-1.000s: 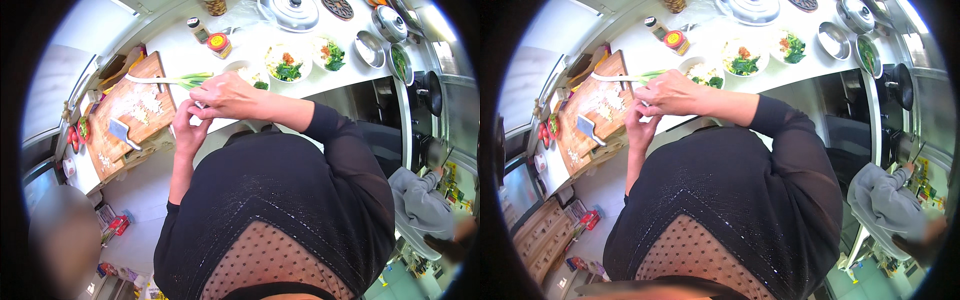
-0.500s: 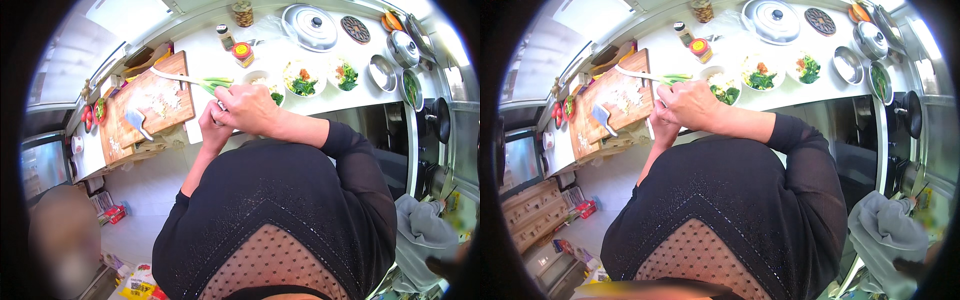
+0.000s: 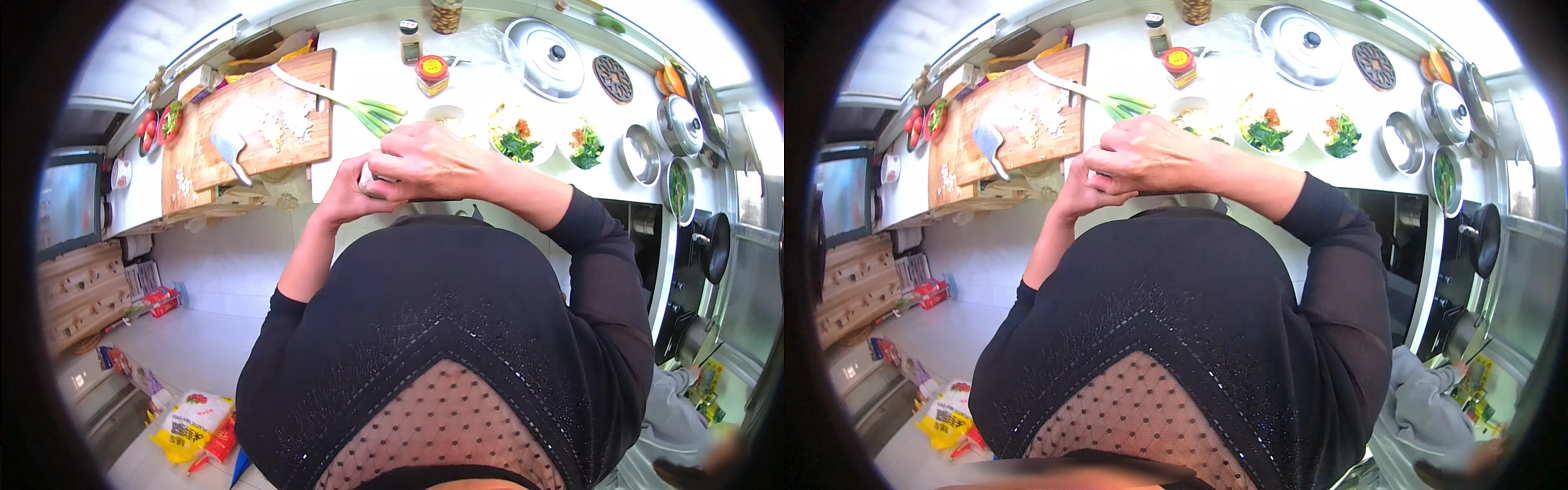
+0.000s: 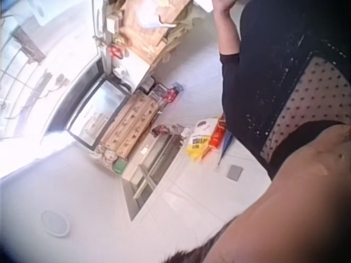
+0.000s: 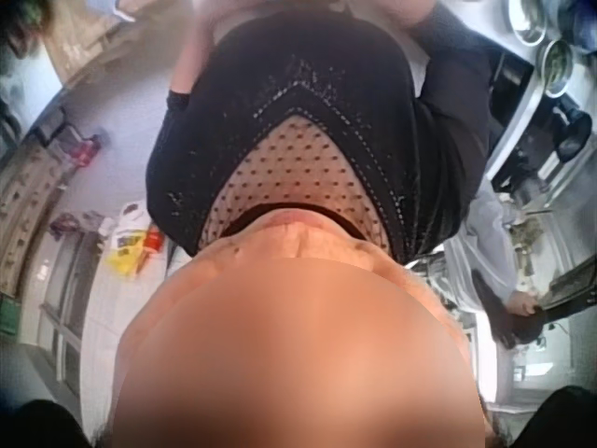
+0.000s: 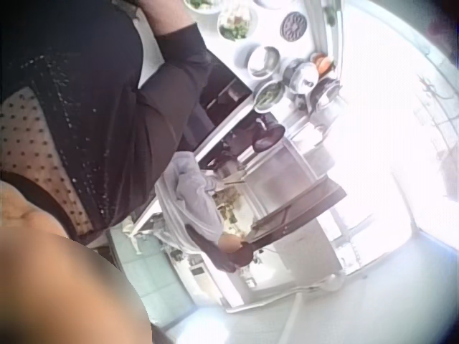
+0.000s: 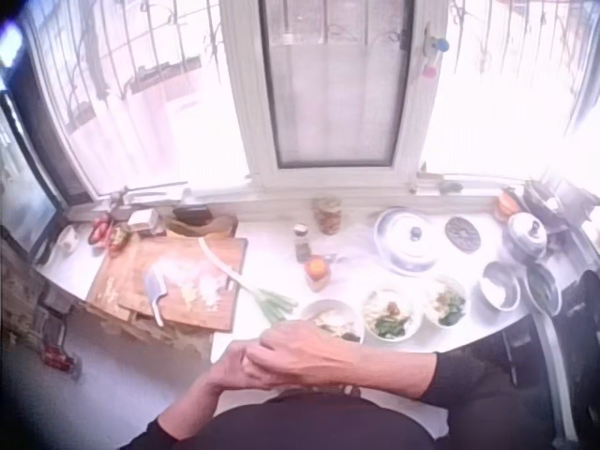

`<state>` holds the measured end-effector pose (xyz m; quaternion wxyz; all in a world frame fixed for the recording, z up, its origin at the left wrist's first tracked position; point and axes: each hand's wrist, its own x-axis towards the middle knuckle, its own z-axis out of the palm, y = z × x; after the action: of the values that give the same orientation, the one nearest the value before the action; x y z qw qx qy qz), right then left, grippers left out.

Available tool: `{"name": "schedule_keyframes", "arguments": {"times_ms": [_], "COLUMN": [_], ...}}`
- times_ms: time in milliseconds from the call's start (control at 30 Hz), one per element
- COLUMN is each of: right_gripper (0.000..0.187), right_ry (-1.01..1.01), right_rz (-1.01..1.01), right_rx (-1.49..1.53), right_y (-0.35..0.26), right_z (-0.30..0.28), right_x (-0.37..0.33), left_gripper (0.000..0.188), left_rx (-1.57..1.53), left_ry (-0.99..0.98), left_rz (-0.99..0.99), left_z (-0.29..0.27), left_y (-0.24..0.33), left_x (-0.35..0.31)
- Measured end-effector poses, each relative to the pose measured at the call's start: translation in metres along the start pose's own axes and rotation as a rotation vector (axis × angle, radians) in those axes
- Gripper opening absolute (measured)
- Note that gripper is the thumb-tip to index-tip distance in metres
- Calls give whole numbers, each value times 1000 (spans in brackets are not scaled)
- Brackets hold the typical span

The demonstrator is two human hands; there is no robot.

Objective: The person assembles multiple noodle bowls by adding bean sprouts, leafy greens, chili flakes, and sesame seeds using chopsticks and a spoon. They then add chopped garlic with a knife and place the finished bowls on the counter.

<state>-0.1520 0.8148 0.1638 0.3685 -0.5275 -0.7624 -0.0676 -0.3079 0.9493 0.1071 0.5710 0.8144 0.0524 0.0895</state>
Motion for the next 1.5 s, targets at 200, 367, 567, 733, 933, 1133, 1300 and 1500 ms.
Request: {"name": "schedule_keyframes", "arguments": {"times_ms": [200,367,567,733,933,1133,1300,1500], "right_gripper": [27,40,53,44,33,17,16,7], "right_ry": [-317,-432,-373,-332,4,-373,-459,-69], "right_rz": [-129,-184,-22,101,522,560,461,625], "right_rx": [-100,-50,215,350,366,-56,-255,-127], "right_y": [4,3,6,17,47,76,87,114], "right_z": [-26,-30,-19,-16,44,189,241,191], "right_x": [13,24,29,34,3,-64,-84,-75], "left_gripper": [51,56,59,59,49,44,49,45], "left_rx": [-107,-176,-68,-140,-195,-127,-79,-130], "left_ry": [-155,-215,-171,-201,-70,97,197,226], "left_rz": [-138,-125,-58,-96,-139,-114,-199,-250], "left_z": [-23,-38,-51,-57,-56,-53,-55,-61], "left_y": [-11,-16,-20,-34,-59,-83,-87,-90], "left_x": [4,4,3,-7,-20,-31,-34,-31]}}
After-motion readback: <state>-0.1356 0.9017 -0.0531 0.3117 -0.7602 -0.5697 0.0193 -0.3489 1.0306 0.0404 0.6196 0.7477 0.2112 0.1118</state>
